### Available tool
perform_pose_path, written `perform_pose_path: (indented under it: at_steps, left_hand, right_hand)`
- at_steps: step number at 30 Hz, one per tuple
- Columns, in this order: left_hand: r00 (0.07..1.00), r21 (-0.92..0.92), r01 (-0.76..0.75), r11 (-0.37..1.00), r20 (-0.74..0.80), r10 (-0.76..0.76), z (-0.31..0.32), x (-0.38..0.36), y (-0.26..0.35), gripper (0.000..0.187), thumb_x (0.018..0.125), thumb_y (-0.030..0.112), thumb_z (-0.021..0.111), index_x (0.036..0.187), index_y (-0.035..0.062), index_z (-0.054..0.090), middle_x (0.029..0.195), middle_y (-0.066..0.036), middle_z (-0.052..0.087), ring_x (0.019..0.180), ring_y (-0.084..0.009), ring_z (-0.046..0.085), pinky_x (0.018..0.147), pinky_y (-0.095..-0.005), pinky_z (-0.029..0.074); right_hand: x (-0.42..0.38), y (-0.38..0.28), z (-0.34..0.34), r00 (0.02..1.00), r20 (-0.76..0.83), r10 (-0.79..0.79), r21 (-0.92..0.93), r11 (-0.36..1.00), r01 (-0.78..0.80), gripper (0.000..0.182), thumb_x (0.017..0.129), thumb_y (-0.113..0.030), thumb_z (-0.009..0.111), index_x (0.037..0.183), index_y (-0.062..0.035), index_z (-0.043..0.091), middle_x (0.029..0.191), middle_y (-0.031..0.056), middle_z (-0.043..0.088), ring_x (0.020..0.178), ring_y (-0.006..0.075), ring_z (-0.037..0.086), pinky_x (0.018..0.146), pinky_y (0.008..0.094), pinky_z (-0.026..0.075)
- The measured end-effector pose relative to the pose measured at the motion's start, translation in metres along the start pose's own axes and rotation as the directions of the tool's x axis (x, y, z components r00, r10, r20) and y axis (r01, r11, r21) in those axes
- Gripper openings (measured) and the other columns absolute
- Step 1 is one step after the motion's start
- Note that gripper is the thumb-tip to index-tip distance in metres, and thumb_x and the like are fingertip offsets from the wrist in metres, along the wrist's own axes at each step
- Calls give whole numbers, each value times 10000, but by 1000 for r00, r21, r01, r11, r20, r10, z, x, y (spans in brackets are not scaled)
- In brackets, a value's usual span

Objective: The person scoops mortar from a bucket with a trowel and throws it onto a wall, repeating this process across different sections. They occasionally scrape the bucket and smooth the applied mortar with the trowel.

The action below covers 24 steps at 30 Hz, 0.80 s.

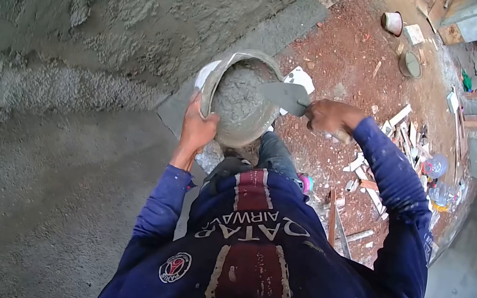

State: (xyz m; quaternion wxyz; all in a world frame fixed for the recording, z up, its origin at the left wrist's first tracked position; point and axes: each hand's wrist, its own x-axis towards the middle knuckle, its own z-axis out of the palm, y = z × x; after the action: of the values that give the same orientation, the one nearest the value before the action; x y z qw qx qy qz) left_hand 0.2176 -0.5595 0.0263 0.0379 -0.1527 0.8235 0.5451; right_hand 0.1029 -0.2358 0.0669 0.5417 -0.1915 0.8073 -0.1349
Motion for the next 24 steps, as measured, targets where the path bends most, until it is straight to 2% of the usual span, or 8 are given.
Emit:
perform_pose_path:
  at_steps: [3, 4, 5, 9, 12, 15, 21, 24]
  left_hand:
    - [999, 36, -6, 999, 38, 5, -3, -10, -3, 627, 746, 44, 590, 1360, -29, 490, 1439, -293, 434, 1398, -393, 360, 1145, -389, 293]
    - [999, 73, 37, 997, 31, -39, -1, -15, -7, 573, 761, 23, 563, 1330, -17, 509, 1244, -202, 535, 1153, -291, 483, 969, -339, 389]
    - [997, 104, 75, 992, 11, -76, 1, -16, -11, 524, 776, 2, 535, 1300, -6, 527, 1048, -111, 636, 907, -190, 606, 793, -288, 486]
    - [995, -120, 103, 987, 32, -100, -14, -38, -20, 556, 772, -11, 534, 1327, 17, 517, 1024, -78, 645, 907, -167, 606, 788, -275, 492]
    - [939, -439, 320, 840, 28, -343, -25, -60, -3, 575, 762, -21, 539, 1335, 26, 518, 1022, -63, 640, 868, -156, 597, 741, -270, 491]
    - [889, -315, 445, 838, 44, -456, -39, -69, -2, 597, 759, -36, 541, 1352, 30, 511, 1029, -52, 630, 827, -142, 578, 686, -260, 478]
    - [904, -504, 345, 792, -47, -424, -38, -76, -13, 594, 751, -60, 538, 1338, 24, 509, 1040, -46, 611, 837, -142, 575, 673, -272, 485]
    - [918, -572, 248, 782, -119, -378, -37, -70, -30, 591, 743, -73, 536, 1326, 20, 504, 1071, -59, 609, 869, -160, 589, 700, -290, 505]
  right_hand:
    - [29, -20, 29, 953, 300, -39, 471, 875, -112, 228, 850, -130, 576, 1064, -53, 561, 712, 16, 591, 510, 165, 577, 395, 320, 459]
    - [44, -23, 52, 925, 353, -140, 541, 838, -79, 226, 857, -119, 571, 1073, -55, 556, 721, 7, 586, 527, 165, 583, 418, 304, 483]
    - [41, -42, 64, 956, 253, -149, 552, 834, -16, 328, 852, -107, 593, 1174, -62, 547, 726, 3, 572, 553, 135, 575, 424, 290, 484]
    - [33, -58, 109, 952, 104, -290, 615, 771, 168, 331, 828, -165, 631, 1134, -59, 564, 758, 73, 627, 613, 208, 632, 511, 335, 529]
    - [28, -48, 124, 841, -136, -524, 300, 787, 539, 349, 814, -180, 627, 1128, -34, 579, 798, 122, 661, 651, 259, 655, 603, 374, 538]
    - [49, -51, 122, 919, -64, -389, 191, 899, 394, 364, 815, -209, 620, 1121, -15, 590, 881, 190, 673, 759, 323, 666, 723, 408, 525]
    - [57, -64, 132, 876, -206, -437, 64, 887, 458, 501, 829, -255, 635, 1254, 0, 562, 1099, 275, 645, 1033, 404, 630, 915, 431, 494]
    - [67, -71, 136, 695, -395, -600, 108, 721, 684, 495, 814, -258, 650, 1228, 5, 578, 1107, 272, 647, 1023, 404, 636, 905, 439, 502]
